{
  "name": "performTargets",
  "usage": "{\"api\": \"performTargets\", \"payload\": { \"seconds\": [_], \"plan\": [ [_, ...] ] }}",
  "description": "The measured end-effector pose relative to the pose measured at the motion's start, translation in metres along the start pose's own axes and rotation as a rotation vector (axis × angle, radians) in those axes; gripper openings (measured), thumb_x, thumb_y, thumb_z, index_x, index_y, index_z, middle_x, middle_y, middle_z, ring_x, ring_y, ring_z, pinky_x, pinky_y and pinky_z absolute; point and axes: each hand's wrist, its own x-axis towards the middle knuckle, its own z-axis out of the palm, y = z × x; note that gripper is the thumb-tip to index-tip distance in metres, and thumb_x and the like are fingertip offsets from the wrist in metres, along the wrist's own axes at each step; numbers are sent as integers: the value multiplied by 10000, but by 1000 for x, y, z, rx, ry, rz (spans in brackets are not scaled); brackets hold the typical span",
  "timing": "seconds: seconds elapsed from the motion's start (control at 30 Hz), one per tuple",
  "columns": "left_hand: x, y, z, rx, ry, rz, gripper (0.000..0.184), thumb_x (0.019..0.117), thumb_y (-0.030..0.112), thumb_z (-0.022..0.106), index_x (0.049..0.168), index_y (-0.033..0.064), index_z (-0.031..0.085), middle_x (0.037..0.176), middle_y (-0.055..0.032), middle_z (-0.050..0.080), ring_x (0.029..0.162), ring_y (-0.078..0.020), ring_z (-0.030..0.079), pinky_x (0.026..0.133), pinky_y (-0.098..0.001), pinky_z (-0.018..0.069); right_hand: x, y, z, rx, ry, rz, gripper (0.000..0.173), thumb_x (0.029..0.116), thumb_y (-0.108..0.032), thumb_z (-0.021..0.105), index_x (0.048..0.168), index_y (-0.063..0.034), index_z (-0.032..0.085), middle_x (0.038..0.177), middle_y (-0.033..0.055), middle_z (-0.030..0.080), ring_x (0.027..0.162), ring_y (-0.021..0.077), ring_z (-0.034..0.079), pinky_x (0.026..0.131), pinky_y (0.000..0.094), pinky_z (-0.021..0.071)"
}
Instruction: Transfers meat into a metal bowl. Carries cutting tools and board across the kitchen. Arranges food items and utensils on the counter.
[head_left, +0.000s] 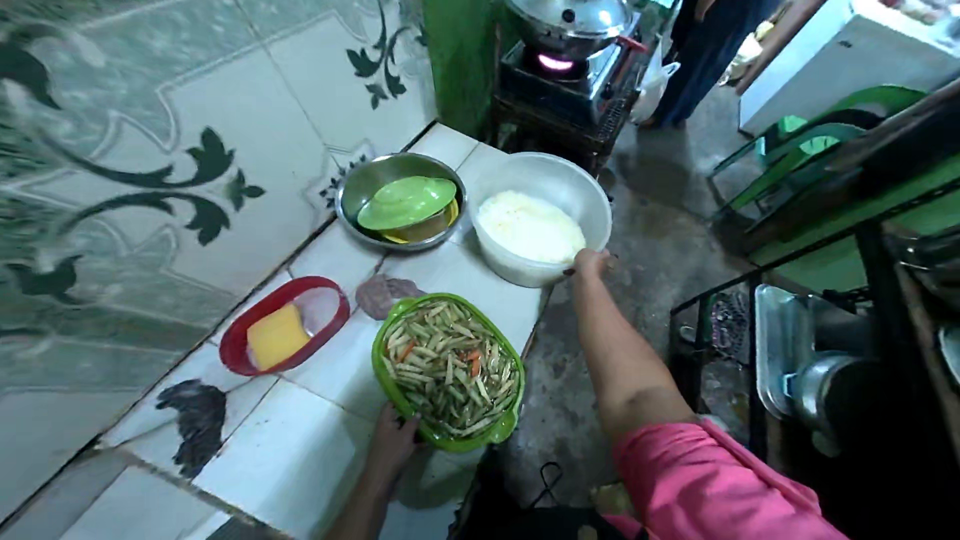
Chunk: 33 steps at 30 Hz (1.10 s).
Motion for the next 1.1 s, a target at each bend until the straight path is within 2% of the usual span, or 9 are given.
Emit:
{"api": "performTargets", "payload": {
  "seconds": [0.17,0.23,0.33,0.47,0.6,0.7,0.83,0.97,1.1],
  "plan": [
    [6,38,16,-51,-65,-76,696,1061,121,557,1619,113,141,1405,-288,512,1019,-346,697,808,-472,611,-14,-11,33,109,-33,36,789,985,-42,530,1630,-140,86,1469,274,431,1122,414,622,767,555,591],
    [15,43,21,-81,-92,-76,714,1052,129,572,1616,107,135,1398,-292,521,1031,-351,702,825,-479,618,-18,-14,43,113,-60,25,773,993,-49,518,1621,-114,73,1479,267,414,1143,397,612,804,533,590],
    [25,51,27,-137,-108,-62,697,1036,115,570,1602,107,163,1353,-263,570,1016,-328,711,819,-472,620,-12,-13,56,131,-176,-36,689,1023,-111,523,1598,-70,146,1457,256,442,1126,368,636,827,496,609],
    [40,58,31,-173,-132,-73,738,1019,120,571,1615,138,137,1413,-264,526,1102,-364,679,859,-517,604,-11,1,61,177,-325,-95,684,1064,-314,548,1603,-114,177,1457,216,458,1107,301,641,856,425,601],
    [49,70,34,-189,-147,-99,794,999,135,578,1626,146,90,1444,-267,500,1145,-368,657,875,-523,592,-24,6,45,162,-469,-79,619,1067,-390,484,1574,-126,244,1408,202,504,1077,286,655,856,416,598],
    [57,76,38,-241,-161,-91,807,996,136,575,1631,144,76,1480,-263,472,1175,-364,644,896,-518,588,-43,6,42,174,-479,-8,640,1060,-371,494,1567,-86,229,1458,222,451,1167,312,631,919,407,589],
    [48,72,35,-452,-181,-122,751,1034,238,607,1621,146,148,1433,-282,517,1116,-366,686,882,-482,609,-85,19,37,89,-563,-44,525,1091,-340,416,1541,-113,267,1404,144,499,1065,205,652,843,323,575],
    [13,46,-23,-577,-229,-48,705,1042,279,615,1604,111,223,1485,-258,497,1211,-378,636,963,-502,555,-118,46,24,-66,-751,-151,432,1122,-337,328,1504,-137,304,1242,40,593,819,84,647,678,258,554],
    [-7,8,-155,-577,-12,99,497,1079,211,523,1526,35,396,1467,-234,526,1259,-357,585,1015,-497,495,-168,72,25,-231,-932,-244,435,1124,-307,328,1514,-117,352,1154,27,624,779,81,624,668,259,539]
  ]
}}
